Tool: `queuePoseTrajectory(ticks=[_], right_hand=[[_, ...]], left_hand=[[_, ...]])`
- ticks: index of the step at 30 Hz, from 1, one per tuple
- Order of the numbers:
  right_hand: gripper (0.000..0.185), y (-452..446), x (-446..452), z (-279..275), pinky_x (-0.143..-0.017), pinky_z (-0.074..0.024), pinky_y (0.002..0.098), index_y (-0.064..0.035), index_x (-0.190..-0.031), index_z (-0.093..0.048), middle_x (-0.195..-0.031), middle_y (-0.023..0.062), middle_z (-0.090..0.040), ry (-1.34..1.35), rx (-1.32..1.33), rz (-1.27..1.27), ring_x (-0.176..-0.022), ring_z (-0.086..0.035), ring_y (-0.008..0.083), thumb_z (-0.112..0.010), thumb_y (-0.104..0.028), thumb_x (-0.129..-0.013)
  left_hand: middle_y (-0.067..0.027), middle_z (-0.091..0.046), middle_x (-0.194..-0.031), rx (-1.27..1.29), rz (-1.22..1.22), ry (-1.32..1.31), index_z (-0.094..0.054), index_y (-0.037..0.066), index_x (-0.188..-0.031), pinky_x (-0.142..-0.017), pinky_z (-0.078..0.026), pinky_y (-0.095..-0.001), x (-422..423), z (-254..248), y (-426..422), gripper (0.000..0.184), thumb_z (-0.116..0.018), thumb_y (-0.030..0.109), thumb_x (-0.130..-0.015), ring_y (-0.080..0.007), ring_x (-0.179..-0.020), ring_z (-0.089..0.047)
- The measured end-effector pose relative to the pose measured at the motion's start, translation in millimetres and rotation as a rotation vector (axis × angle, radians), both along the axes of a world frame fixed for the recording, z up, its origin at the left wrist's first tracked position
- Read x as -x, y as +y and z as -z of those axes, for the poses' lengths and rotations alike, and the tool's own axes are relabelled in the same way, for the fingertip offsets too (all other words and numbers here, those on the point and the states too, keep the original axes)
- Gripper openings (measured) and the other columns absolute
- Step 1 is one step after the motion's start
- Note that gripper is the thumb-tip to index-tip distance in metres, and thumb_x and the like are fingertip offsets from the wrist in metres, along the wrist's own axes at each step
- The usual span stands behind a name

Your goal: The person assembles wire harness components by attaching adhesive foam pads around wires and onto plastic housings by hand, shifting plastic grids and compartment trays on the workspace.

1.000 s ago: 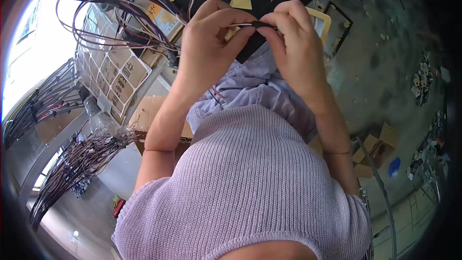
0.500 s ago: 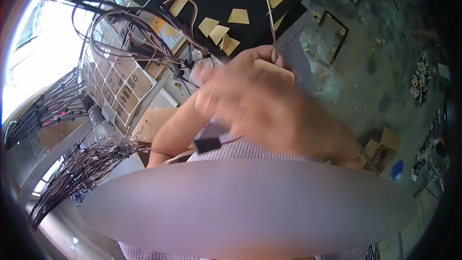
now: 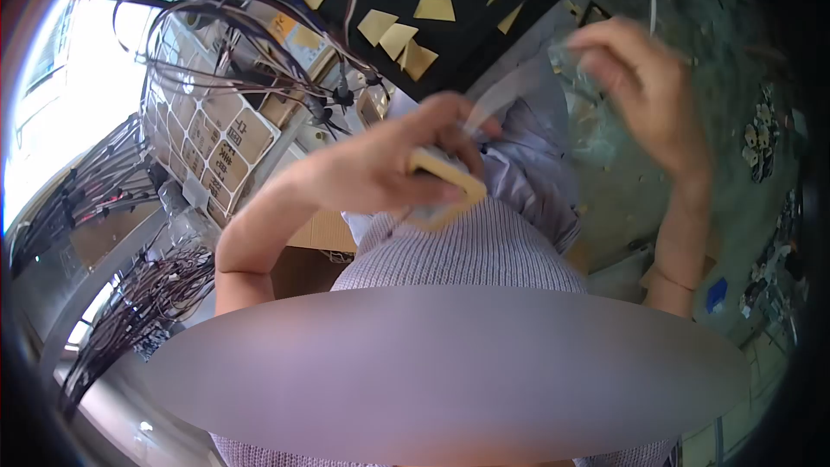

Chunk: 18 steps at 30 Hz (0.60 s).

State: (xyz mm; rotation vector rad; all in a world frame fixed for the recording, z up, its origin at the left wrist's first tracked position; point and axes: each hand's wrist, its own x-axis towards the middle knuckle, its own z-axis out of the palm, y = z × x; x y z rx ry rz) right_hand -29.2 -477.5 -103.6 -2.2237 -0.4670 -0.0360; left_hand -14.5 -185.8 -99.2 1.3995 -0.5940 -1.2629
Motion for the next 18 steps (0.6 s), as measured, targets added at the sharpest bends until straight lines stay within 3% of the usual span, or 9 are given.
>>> queuePoseTrajectory(ticks=[1, 4, 5, 8, 11, 12, 16, 18], right_hand=[[0.015, 14.6, 16.7, -7.1, -0.063, -0.0484, 0.0323, -0.0035, -0.101, -0.065, -0.080, 0.0096, -0.060, 0.151, -0.133, -0.085, -0.066, -0.059, 0.0210, -0.064, -0.011, -0.088], [0.021, 44.1, 46.0, -7.6, -0.066, -0.0482, 0.0326, -0.0030, -0.101, -0.067, -0.085, 0.0087, -0.058, 0.154, -0.273, -0.274, -0.074, -0.059, 0.0228, -0.068, -0.004, -0.080], [0.024, 49.0, 51.8, -6.0, -0.066, -0.0475, 0.0323, -0.0028, -0.101, -0.067, -0.086, 0.0083, -0.057, 0.117, -0.287, -0.308, -0.076, -0.059, 0.0226, -0.069, -0.002, -0.077], [0.024, 56.3, 61.6, 1.1, -0.062, -0.0439, 0.0318, -0.0028, -0.095, -0.067, -0.079, 0.0068, -0.050, 0.188, -0.420, -0.258, -0.070, -0.053, 0.0211, -0.070, 0.004, -0.073], [0.018, 62.6, 69.6, 4.2, -0.059, -0.0415, 0.0319, -0.0022, -0.089, -0.065, -0.078, 0.0069, -0.048, 0.180, -0.458, -0.147, -0.067, -0.051, 0.0204, -0.069, 0.005, -0.073], [0.016, 62.8, 73.4, 3.6, -0.059, -0.0412, 0.0318, -0.0019, -0.087, -0.064, -0.078, 0.0071, -0.048, 0.180, -0.456, -0.118, -0.067, -0.050, 0.0204, -0.070, 0.005, -0.073], [0.013, 64.0, 77.6, 4.6, -0.058, -0.0403, 0.0309, -0.0005, -0.085, -0.063, -0.078, 0.0076, -0.048, 0.164, -0.463, -0.071, -0.067, -0.050, 0.0193, -0.069, 0.005, -0.075], [0.012, 63.8, 81.1, 5.2, -0.058, -0.0402, 0.0304, -0.0001, -0.085, -0.063, -0.078, 0.0075, -0.049, 0.194, -0.481, -0.055, -0.067, -0.050, 0.0186, -0.069, 0.005, -0.076]], left_hand=[[-0.0114, -0.063, -0.105, 0.051, 0.016, -0.019, -0.032, 0.001, -0.141, -0.088, -0.047, -0.0318, 11.7, 6.2, -4.3, 0.066, -0.068, 0.008, -0.085, -0.0182, -0.100, -0.061], [-0.0131, -0.060, -0.113, -0.082, -0.046, 0.069, -0.034, -0.001, -0.136, -0.093, -0.047, -0.0336, 26.9, -11.8, -18.6, 0.061, -0.063, -0.005, -0.083, -0.0193, -0.111, -0.059], [-0.0132, -0.060, -0.114, -0.020, -0.049, 0.163, -0.034, -0.001, -0.136, -0.093, -0.047, -0.0332, 29.5, -7.2, -18.3, 0.060, -0.062, -0.005, -0.084, -0.0190, -0.111, -0.058], [-0.0140, -0.057, -0.114, 0.101, -0.006, 0.432, -0.033, -0.003, -0.134, -0.092, -0.046, -0.0301, 34.8, 1.8, -11.4, 0.055, -0.055, -0.006, -0.084, -0.0181, -0.110, -0.058], [-0.0136, -0.057, -0.114, 0.099, -0.029, 0.195, -0.034, -0.002, -0.133, -0.090, -0.046, -0.0286, 40.3, 2.9, -13.2, 0.052, -0.052, -0.005, -0.085, -0.0162, -0.108, -0.058], [-0.0127, -0.057, -0.114, 0.035, -0.178, 0.361, -0.035, -0.002, -0.131, -0.090, -0.046, -0.0290, 46.9, -3.6, -15.5, 0.049, -0.053, -0.005, -0.084, -0.0148, -0.106, -0.057], [-0.0120, -0.058, -0.112, -0.065, -0.069, 0.259, -0.037, -0.001, -0.128, -0.090, -0.046, -0.0289, 53.0, -10.3, -19.6, 0.050, -0.058, -0.001, -0.083, -0.0150, -0.104, -0.058], [-0.0122, -0.058, -0.111, -0.074, -0.136, 0.307, -0.037, 0.000, -0.127, -0.089, -0.046, -0.0287, 55.6, -10.1, -20.6, 0.050, -0.059, 0.000, -0.083, -0.0148, -0.104, -0.058]])
